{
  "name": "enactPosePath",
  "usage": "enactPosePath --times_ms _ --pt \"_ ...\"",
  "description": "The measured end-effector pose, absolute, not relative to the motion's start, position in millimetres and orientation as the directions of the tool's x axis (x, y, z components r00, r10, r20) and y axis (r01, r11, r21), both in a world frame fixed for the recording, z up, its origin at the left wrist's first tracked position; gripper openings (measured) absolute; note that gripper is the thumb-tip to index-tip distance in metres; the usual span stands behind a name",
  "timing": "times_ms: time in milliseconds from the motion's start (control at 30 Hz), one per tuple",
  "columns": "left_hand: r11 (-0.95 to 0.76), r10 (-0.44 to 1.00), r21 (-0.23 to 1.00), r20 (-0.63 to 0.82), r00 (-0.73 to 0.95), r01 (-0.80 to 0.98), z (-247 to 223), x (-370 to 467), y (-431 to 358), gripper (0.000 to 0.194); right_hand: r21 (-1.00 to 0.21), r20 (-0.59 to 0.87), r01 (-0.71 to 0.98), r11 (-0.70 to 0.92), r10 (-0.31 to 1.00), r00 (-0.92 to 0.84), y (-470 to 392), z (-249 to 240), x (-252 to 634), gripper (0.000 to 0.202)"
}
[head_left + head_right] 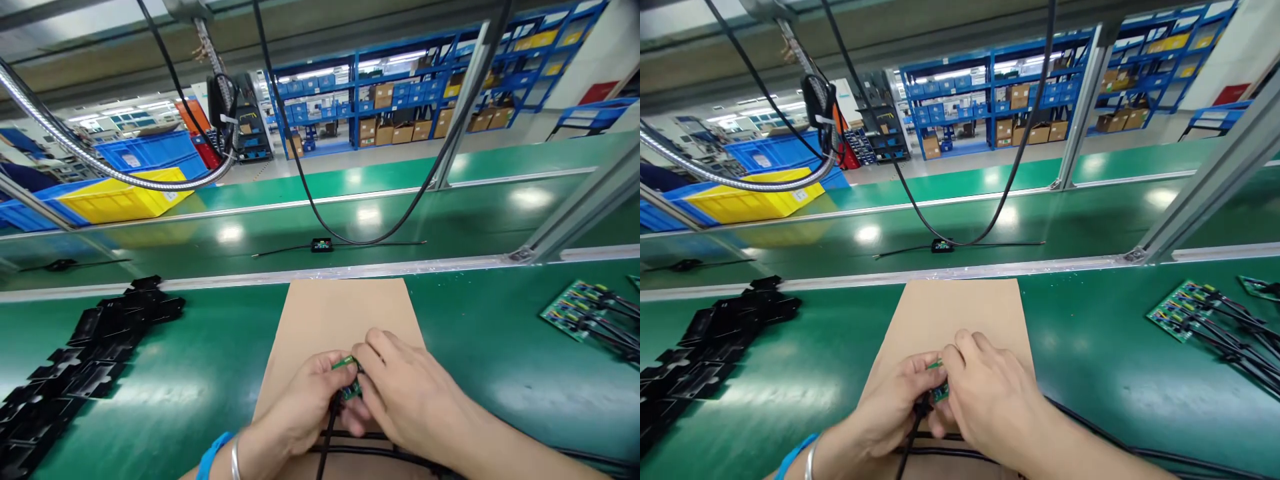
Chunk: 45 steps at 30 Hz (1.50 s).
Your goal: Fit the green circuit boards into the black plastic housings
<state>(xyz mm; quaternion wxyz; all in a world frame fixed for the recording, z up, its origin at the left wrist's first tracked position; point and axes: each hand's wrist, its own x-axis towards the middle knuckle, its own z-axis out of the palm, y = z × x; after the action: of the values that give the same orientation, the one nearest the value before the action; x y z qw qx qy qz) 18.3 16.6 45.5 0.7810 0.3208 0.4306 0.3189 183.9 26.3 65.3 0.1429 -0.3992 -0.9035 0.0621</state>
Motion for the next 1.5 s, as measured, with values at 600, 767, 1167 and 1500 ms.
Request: enactPosePath --times_ms 600,767,1167,1500 --pt "-0.342 0.800 0.721 -0.114 0.589 0.603 31.1 -32.0 33.0 0.055 -0.080 0.090 0.660 0.747 0.665 -0.742 31.0 24.6 200.2 0.017" --pt "-0.326 0.792 0.693 -0.171 0.586 0.643 23.4 -27.0 32.7 0.066 -0.035 0.057 0.666 0.745 0.667 -0.743 32.2 20.8 197.4 0.021" --pt "-0.323 0.828 0.602 -0.194 0.526 0.730 19.7 -18.1 19.0 0.058 -0.081 0.006 0.677 0.731 0.680 -0.733 38.8 15.7 196.1 0.019" --pt "-0.361 0.835 0.576 -0.152 0.530 0.734 18.9 -9.2 17.0 0.053 -0.118 0.003 0.666 0.737 0.671 -0.741 46.5 24.7 181.0 0.013"
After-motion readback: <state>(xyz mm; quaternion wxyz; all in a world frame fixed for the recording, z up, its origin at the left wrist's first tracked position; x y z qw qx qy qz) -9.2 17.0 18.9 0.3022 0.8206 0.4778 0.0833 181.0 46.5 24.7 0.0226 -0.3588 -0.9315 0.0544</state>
